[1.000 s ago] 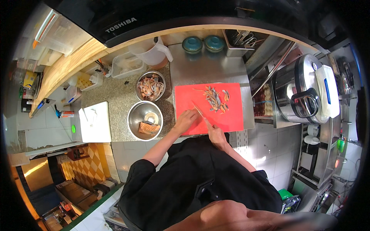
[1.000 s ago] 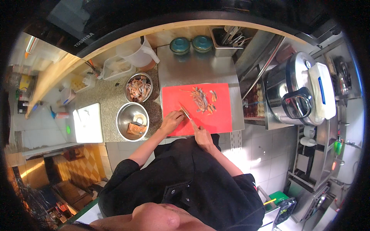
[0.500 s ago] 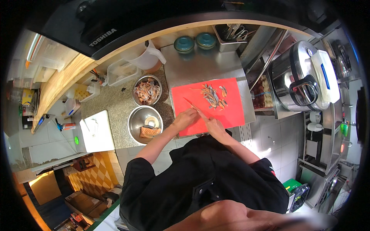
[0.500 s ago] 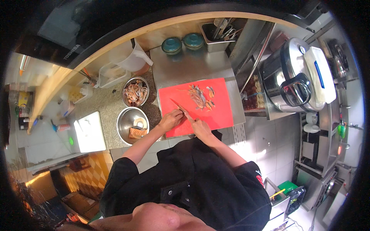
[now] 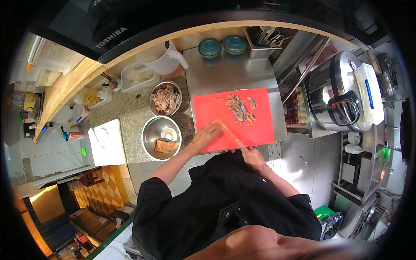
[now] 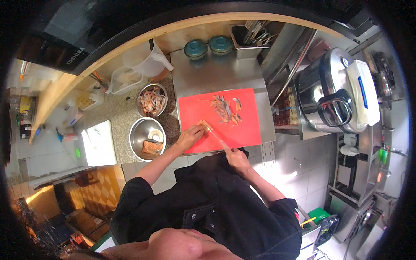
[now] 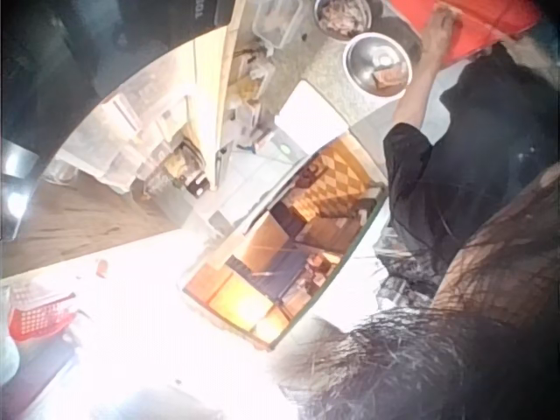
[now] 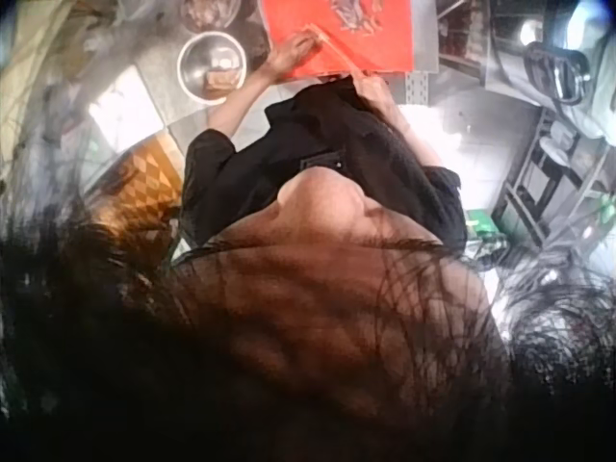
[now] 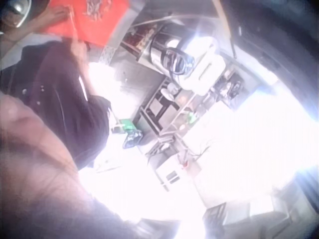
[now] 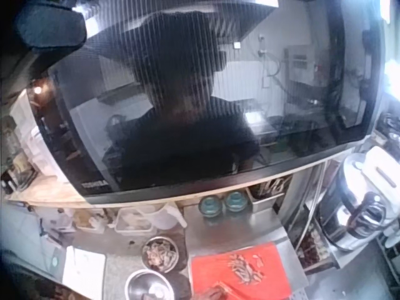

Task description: The person slices a piece of salmon on a red cutting board using a knife. They repeatedly cut the salmon into thin strips and place them into a metal bowl. The person handles the salmon and knife throughout the clip.

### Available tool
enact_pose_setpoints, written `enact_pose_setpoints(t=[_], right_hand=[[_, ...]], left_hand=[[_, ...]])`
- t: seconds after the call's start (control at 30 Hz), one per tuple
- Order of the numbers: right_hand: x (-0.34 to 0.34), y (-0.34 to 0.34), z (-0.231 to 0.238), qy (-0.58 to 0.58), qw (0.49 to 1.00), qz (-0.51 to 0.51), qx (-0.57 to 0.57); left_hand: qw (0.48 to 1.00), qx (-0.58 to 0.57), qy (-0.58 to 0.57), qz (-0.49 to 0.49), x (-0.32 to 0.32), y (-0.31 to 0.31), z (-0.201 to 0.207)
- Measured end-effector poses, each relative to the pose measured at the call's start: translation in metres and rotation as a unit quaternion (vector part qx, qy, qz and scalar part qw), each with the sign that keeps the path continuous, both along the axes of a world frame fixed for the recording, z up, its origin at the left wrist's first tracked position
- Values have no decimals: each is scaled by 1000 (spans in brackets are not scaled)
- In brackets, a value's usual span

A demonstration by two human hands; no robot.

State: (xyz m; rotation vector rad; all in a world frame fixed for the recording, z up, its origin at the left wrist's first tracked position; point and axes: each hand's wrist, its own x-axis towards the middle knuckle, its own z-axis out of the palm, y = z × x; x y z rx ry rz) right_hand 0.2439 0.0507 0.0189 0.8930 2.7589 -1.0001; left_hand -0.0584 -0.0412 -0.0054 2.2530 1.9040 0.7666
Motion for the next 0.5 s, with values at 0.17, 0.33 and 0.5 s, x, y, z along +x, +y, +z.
enact_pose_setpoints(t=[0.17, 0.33, 0.5], right_hand=[[-38, -4, -6, 31, 999, 14, 30], [-47, -6, -5, 22, 999, 15, 46], [-75, 8, 3, 9, 996, 35, 86]], left_hand=[[1000, 19, 11, -10, -3, -1, 1], [1000, -8, -3, -23, -6, 2, -2], [1000, 2, -3, -14, -6, 1, -1]])
